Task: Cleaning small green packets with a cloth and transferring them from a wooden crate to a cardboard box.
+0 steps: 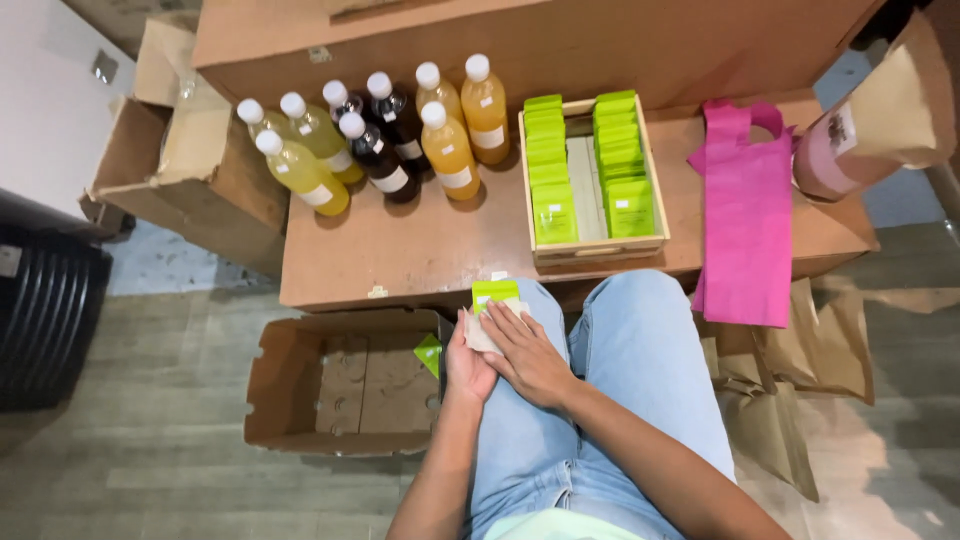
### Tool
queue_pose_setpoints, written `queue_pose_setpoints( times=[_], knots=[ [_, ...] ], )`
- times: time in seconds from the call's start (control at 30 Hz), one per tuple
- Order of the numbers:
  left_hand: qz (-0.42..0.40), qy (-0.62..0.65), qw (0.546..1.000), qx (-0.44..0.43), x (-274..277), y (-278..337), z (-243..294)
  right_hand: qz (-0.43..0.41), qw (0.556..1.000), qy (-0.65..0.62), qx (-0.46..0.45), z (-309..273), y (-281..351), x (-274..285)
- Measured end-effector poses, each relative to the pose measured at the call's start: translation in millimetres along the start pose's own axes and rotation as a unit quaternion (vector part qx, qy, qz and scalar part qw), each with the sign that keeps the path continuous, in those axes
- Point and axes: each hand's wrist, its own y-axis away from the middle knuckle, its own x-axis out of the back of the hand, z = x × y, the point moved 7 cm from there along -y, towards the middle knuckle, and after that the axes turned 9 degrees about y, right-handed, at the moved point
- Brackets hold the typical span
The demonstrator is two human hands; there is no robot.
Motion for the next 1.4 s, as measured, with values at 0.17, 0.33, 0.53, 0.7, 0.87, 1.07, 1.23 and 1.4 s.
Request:
queue_pose_setpoints(
  times=[0.17,0.33,0.53,0.7,0.87,1.07,1.23,1.4],
  knots=[
    [-0.011,-0.016,1.000,0.018,12,-12,10,-0.007,0.999,0.026,-0.025,17,-44,3],
    [-0.029,0.003,0.999,0.027,20,-19,8,-0.022,0.994,0.022,-0.104,27,-52,3],
    [-0.023,0.027,0.999,0.035,-22,22,-1,-0.026,0.998,0.028,-0.053,-10,-3,19],
    [-0.011,-0.016,1.000,0.009,16,-9,3,0.001,0.999,0.046,0.011,-13,32,5],
    [-0.014,-0.074,0.997,-0.011,31,-22,7,0.070,0.995,0.058,0.033,-8,48,-11],
    [-0.003,-0.089,0.995,-0.043,35,-20,12,0.176,0.982,-0.065,-0.033,-6,50,28],
    [-0.015,-0.073,0.996,-0.058,-10,13,0,0.230,0.728,-0.512,-0.393,105,66,-19],
    [-0.030,-0.298,0.944,-0.142,-46,26,-36,0.209,0.598,-0.692,-0.345,68,42,17]
  ],
)
